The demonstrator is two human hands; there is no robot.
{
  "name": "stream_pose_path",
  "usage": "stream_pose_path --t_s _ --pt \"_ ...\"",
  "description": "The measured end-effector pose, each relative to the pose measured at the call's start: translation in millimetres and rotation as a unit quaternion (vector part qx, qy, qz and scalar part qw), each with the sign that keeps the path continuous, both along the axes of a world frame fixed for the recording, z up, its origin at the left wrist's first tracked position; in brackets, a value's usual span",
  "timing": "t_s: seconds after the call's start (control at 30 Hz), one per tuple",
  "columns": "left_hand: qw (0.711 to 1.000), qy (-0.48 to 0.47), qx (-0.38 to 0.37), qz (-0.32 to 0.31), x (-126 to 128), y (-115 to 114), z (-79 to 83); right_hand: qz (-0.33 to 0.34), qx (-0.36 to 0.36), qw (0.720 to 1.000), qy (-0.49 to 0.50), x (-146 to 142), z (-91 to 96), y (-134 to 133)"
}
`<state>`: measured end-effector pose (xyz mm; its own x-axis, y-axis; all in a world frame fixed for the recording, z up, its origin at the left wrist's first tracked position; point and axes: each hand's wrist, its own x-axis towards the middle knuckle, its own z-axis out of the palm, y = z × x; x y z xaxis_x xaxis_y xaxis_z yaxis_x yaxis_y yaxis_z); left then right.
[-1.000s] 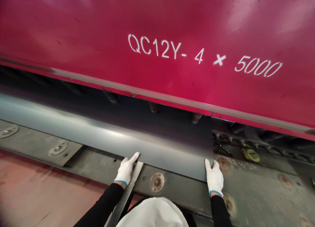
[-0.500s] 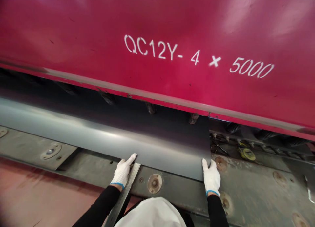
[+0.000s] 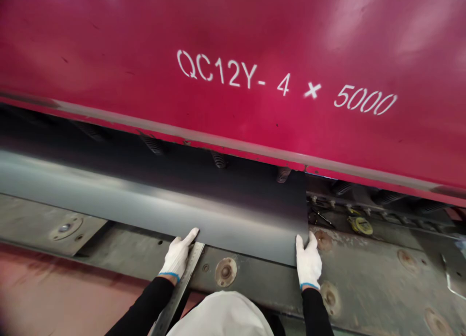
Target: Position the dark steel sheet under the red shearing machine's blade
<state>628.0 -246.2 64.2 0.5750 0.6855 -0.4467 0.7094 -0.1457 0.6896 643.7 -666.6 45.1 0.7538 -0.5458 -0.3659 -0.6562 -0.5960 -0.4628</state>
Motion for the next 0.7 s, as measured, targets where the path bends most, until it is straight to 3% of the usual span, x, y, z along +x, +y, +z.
stream_pose_path --t_s 0.2,0.37,0.47,0.57,0.7 --pt "1.000 0.003 0.009 -0.003 3 -7 1.5 0.028 -0.016 0.998 -0.044 -6 7.3 -4" --pt "0.999 0.024 0.022 -0.014 6 -20 12.5 0.139 -0.020 0.990 -0.002 -5 13.5 -34" --pt "0.999 0.022 0.021 -0.018 6 -24 23.4 0.225 -0.073 0.971 0.038 -7 20.3 -44" --pt "1.000 0.004 0.011 -0.007 1 -21 33.5 0.295 -0.155 0.942 0.050 -14 28.0 -37" --pt "1.000 -0.020 -0.004 0.014 -7 -11 42.0 0.329 -0.229 0.915 0.045 -27 35.5 -1"
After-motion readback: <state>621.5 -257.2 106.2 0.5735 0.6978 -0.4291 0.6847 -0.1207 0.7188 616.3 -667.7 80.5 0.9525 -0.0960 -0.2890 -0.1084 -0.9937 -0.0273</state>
